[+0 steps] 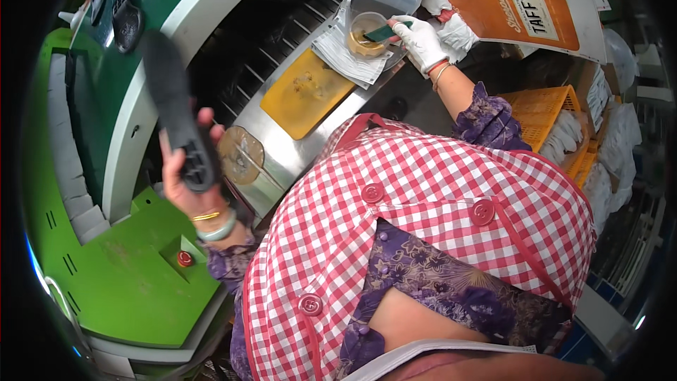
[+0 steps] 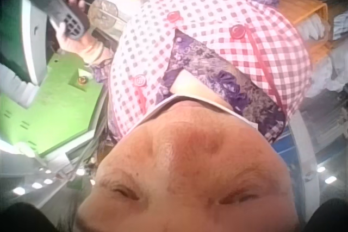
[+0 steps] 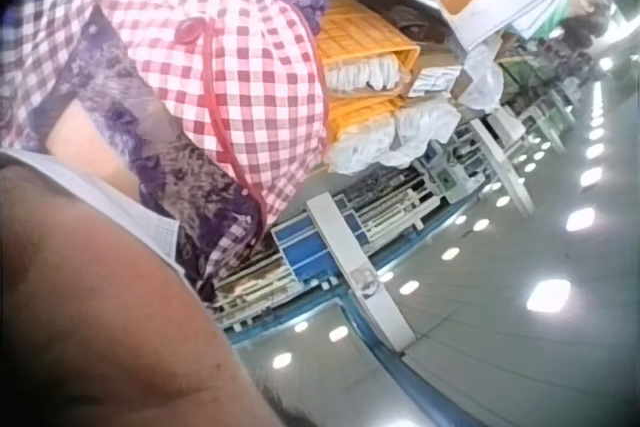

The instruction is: Applying adhesive to the underside of shoe soles using a manual brush applicator.

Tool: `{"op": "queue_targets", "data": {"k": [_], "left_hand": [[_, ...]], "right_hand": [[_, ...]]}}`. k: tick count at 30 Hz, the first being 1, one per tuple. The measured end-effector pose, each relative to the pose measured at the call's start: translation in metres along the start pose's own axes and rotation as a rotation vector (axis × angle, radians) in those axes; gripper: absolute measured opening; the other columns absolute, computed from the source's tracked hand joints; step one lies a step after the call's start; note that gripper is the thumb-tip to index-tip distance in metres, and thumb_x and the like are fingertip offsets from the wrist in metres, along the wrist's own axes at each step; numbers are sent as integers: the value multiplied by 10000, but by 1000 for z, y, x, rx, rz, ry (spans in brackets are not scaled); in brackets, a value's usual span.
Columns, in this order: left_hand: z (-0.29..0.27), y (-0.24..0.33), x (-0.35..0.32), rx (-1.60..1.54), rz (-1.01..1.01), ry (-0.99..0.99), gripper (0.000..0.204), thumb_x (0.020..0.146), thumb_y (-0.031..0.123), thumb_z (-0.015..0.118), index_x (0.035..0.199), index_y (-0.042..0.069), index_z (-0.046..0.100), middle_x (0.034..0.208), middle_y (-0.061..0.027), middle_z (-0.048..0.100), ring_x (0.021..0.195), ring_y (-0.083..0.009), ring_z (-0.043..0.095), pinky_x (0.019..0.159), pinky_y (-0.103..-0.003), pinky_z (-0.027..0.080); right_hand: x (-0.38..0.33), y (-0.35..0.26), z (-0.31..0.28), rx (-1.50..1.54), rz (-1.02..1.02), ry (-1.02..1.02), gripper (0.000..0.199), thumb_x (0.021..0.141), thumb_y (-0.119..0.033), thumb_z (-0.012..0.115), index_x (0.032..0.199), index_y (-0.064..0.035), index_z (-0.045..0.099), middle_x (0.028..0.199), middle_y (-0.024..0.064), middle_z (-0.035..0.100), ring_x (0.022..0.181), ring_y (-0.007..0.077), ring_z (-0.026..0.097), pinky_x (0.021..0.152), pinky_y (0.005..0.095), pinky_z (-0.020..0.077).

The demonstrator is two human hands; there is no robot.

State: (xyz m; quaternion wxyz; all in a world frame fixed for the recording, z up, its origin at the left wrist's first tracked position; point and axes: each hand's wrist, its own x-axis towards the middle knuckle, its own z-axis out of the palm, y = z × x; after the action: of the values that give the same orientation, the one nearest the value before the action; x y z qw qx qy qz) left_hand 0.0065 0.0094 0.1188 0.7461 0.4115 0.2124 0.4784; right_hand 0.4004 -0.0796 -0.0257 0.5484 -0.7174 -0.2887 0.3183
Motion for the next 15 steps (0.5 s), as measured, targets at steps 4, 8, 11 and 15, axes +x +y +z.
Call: {"op": "queue_targets", "data": {"k": [4,8,11,15], "left_hand": [[4,-77,-34,-254,-295,19,683,813,175,467,1434,101,192,1342,-248,371,1147,-417,485,911,-498,477],[6,-121,-30,-543,-463,4,565,917,287,318,1448,157,177,1373,-186,367,1176,-451,443,852,-471,497],[5,-134,-27,-504,-514,7,526,935,234,295,1444,165,185,1375,-187,364,1174,-450,446,854,-464,514],[4,-142,-27,-477,-474,40,493,961,221,281,1442,168,188,1366,-184,377,1170,-417,467,858,-457,518]], "right_hand": [[-5,-19,2,0,-21,-27,275,892,-239,577,1070,-36,633,834,20,669,633,28,537,528,178,373],[-4,-17,3,141,-7,-54,262,884,-218,594,1050,-20,637,831,29,658,636,46,520,568,192,400],[-7,-28,-1,125,6,-103,259,875,-175,611,1074,-8,616,885,26,637,732,87,592,660,224,474],[-6,-31,0,81,23,-145,258,883,-163,601,1084,-1,610,889,18,642,737,89,597,675,220,460]]}}
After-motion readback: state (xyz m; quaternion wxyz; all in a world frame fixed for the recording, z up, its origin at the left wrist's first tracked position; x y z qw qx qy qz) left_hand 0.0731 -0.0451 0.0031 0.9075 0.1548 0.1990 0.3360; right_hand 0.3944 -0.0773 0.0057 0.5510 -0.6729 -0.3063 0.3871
